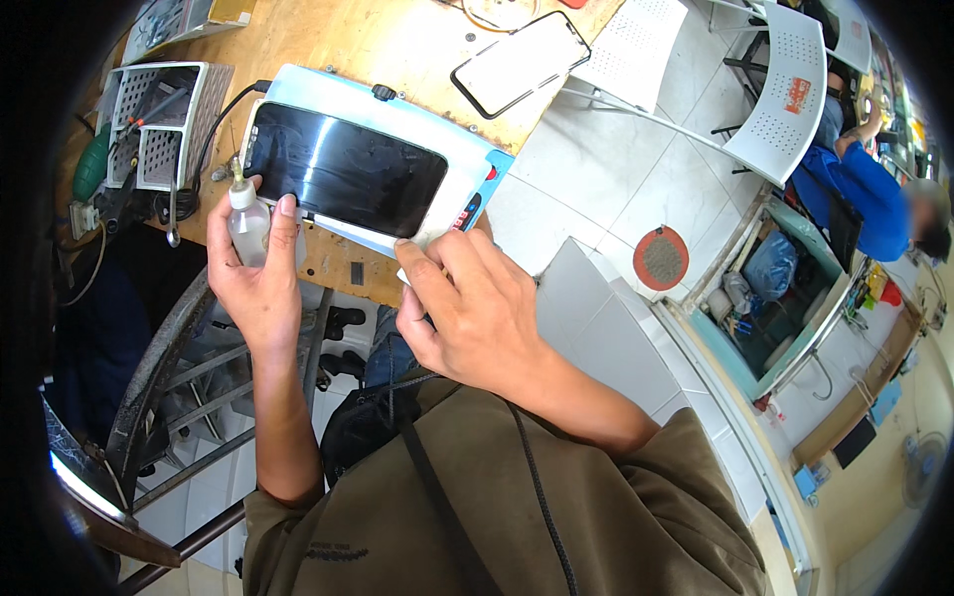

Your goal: The person applies liquid from a small bottle onto a rectangular electronic screen and wipes it with a white cloth. The person repeatedly applies liquid and wipes the screen surface while holding the bottle in the other hand.

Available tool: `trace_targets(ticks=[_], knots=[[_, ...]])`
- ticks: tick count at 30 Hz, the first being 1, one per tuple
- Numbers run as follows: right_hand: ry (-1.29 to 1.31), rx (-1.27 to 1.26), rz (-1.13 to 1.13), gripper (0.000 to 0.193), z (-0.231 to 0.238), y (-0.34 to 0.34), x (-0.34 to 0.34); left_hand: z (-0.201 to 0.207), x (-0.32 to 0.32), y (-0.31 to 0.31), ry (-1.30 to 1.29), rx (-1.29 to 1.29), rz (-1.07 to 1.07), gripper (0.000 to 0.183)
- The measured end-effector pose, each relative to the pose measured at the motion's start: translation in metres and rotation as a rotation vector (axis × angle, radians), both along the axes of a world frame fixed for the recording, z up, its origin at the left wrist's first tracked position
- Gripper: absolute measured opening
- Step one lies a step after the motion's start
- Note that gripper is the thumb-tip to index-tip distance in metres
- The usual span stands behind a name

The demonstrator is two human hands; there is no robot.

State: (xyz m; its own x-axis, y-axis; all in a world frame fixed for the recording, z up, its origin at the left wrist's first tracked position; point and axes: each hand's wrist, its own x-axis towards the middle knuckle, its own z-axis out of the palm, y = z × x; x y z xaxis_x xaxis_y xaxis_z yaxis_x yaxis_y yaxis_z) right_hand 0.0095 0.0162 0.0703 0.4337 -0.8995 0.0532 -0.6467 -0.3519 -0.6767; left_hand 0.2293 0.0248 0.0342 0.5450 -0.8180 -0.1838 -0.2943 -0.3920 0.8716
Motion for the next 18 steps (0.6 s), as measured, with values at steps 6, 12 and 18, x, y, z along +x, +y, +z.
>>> trace_targets(ticks=[6, 12, 18], knots=[[-0.055, -0.018, -0.016, 0.047, -0.005, -0.002, 0.009, 0.000, 0.000, -0.002, -0.036, -0.006, -0.019, 0.038], [0.007, -0.001, 0.006, 0.045, 0.007, 0.004, -0.015, -0.001, 0.001, 0.001, -0.028, -0.006, -0.006, 0.039], [-0.089, -0.138, -0.035, 0.041, -0.007, -0.009, -0.005, 0.000, -0.001, 0.000, -0.060, -0.017, -0.040, 0.040]])
